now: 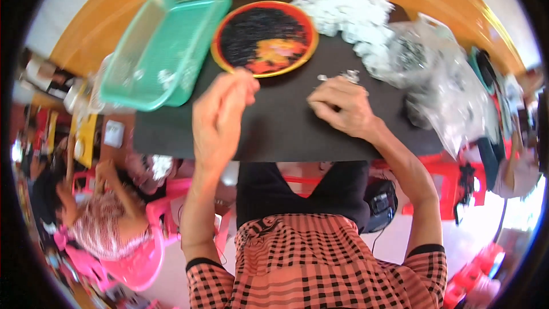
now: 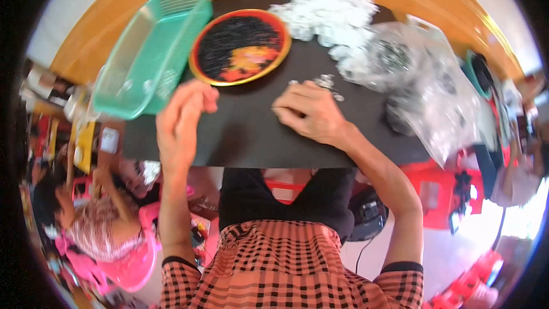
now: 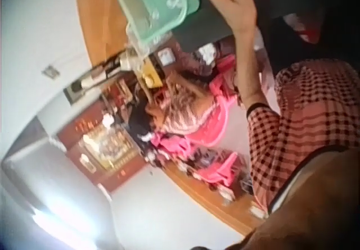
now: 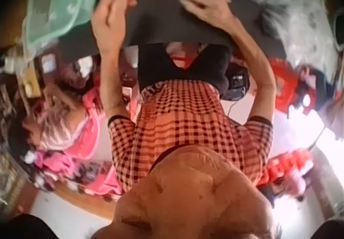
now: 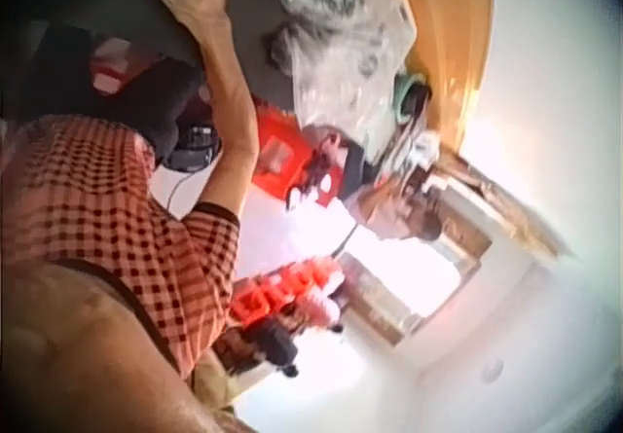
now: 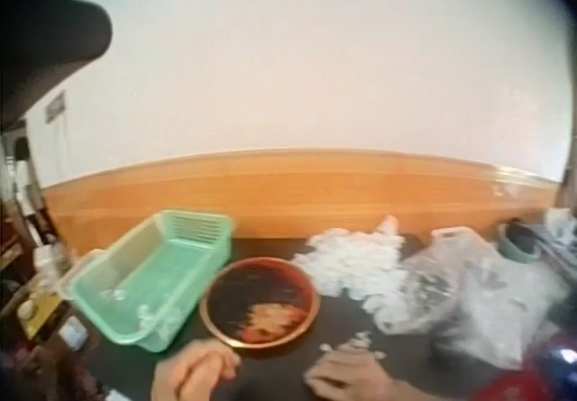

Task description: The person assembles electrical components by inserting metal contacts and plastic pieces into plastic bases by hand and placing them into a basket.

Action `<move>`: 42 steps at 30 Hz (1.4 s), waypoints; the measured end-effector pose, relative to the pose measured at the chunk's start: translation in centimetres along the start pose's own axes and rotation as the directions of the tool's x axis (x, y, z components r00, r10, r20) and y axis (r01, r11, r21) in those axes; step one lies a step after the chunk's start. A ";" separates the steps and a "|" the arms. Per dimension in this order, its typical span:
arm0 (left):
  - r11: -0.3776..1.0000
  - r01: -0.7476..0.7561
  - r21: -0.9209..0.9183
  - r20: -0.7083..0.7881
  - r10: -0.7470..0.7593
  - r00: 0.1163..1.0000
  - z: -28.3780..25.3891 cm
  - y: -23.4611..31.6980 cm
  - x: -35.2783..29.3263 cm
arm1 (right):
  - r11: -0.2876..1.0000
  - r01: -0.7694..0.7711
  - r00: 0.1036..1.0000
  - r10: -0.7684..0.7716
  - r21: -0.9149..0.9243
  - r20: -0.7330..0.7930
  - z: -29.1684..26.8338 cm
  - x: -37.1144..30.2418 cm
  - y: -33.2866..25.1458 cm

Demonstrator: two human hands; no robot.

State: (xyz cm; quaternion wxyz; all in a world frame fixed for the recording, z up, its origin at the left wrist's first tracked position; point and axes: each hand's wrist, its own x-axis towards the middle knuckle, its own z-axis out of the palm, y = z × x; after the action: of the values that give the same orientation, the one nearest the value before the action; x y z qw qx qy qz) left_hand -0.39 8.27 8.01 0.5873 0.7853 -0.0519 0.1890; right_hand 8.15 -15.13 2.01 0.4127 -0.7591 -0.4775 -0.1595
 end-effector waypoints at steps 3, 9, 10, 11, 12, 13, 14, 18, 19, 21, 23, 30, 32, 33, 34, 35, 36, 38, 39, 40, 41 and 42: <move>0.914 0.229 -0.334 0.156 -0.186 0.970 5.2 -1.8 -2.7 | 0.996 -0.073 0.997 0.073 -0.056 -0.010 -1.2 -0.7 -0.6; 0.909 0.270 -0.318 0.172 -0.224 0.959 9.3 -3.7 -4.5 | 0.932 -0.248 0.968 0.228 -0.265 -0.104 -5.8 -0.5 0.7; 0.907 0.274 -0.320 0.178 -0.226 0.958 9.4 -3.7 -4.7 | 0.927 -0.235 0.971 0.208 -0.292 -0.120 -6.1 0.3 1.5; 0.912 0.265 -0.312 0.172 -0.220 0.960 9.4 -3.6 -4.8 | 0.927 -0.244 0.968 0.216 -0.284 -0.129 -6.1 0.9 2.6; 0.918 0.256 -0.303 0.164 -0.214 0.963 9.4 -3.6 -4.9 | 0.928 -0.252 0.965 0.222 -0.275 -0.138 -6.2 1.5 3.9; 0.918 0.257 -0.303 0.163 -0.216 0.963 9.3 -3.6 -5.0 | 0.910 -0.190 0.982 0.168 -0.368 -0.091 -6.4 2.6 5.2; 0.930 0.245 -0.274 0.167 -0.205 0.964 9.4 -3.6 -4.9 | 0.907 -0.195 0.980 0.172 -0.374 -0.096 -6.7 3.3 6.5; 0.938 0.233 -0.256 0.166 -0.194 0.967 9.5 -3.6 -4.8 | 0.846 -0.077 0.994 0.109 -0.527 0.030 -6.1 5.4 10.6; 0.938 0.235 -0.256 0.165 -0.197 0.966 9.5 -3.6 -4.8 | 0.831 -0.079 0.985 0.149 -0.550 0.084 -5.8 5.7 11.1; 0.942 0.228 -0.245 0.163 -0.192 0.968 9.5 -3.5 -4.8 | 0.800 -0.052 0.979 0.158 -0.597 0.127 -5.7 5.7 11.8; 0.940 0.235 -0.247 0.167 -0.198 0.966 9.5 -3.6 -4.7 | 0.767 -0.022 0.971 0.169 -0.641 0.169 -5.6 5.7 12.2; 0.932 0.243 -0.268 0.171 -0.203 0.964 9.2 -3.7 -4.8 | 0.856 -0.118 0.959 0.230 -0.503 0.166 -5.8 5.6 8.7; 0.910 0.273 -0.312 0.157 -0.234 0.959 9.2 -3.8 -4.8 | 0.897 -0.177 0.955 0.256 -0.404 0.151 -5.4 5.6 6.2; 0.885 0.299 -0.357 0.151 -0.262 0.953 9.2 -3.8 -4.8 | 0.921 -0.344 0.916 0.372 -0.184 0.152 -5.2 5.4 4.8; 0.862 0.315 -0.398 0.161 -0.272 0.949 9.1 -3.7 -4.5 | 0.868 -0.495 0.859 0.481 0.042 0.177 -5.2 5.2 3.4; 0.835 0.312 -0.454 0.142 -0.278 0.950 9.0 -3.8 -4.3 | 0.817 -0.563 0.814 0.522 0.127 0.254 -5.0 5.0 2.1; 0.806 0.306 -0.507 0.122 -0.285 0.951 9.0 -3.9 -4.2 | 0.772 -0.609 0.782 0.545 0.183 0.304 -4.4 4.5 1.4; 0.777 0.284 -0.561 0.103 -0.275 0.956 9.2 -4.0 -4.0 | 0.712 -0.644 0.761 0.559 0.279 0.329 -3.5 3.3 0.4; 0.743 0.280 -0.608 0.103 -0.277 0.955 9.4 -4.0 -4.0 | 0.679 -0.677 0.731 0.579 0.282 0.361 -3.2 2.9 -0.2; 0.711 0.310 -0.631 0.131 -0.297 0.946 9.5 -3.6 -3.7 | 0.647 -0.708 0.701 0.596 0.284 0.392 -3.2 2.7 -0.9; 0.712 0.314 -0.628 0.129 -0.303 0.944 9.5 -3.7 -3.6 | 0.631 -0.710 0.700 0.584 0.312 0.411 -3.1 2.6 -1.4; 0.695 0.322 -0.643 0.157 -0.291 0.944 9.4 -3.9 -3.5 | 0.627 -0.712 0.698 0.583 0.316 0.415 -3.1 2.5 -1.8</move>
State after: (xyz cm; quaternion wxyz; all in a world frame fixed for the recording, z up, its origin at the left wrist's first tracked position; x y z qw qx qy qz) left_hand -0.26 0.11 0.98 0.8484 0.5277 0.0036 0.0410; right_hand 8.34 -15.70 6.32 0.5373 -0.7756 -0.2441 0.2238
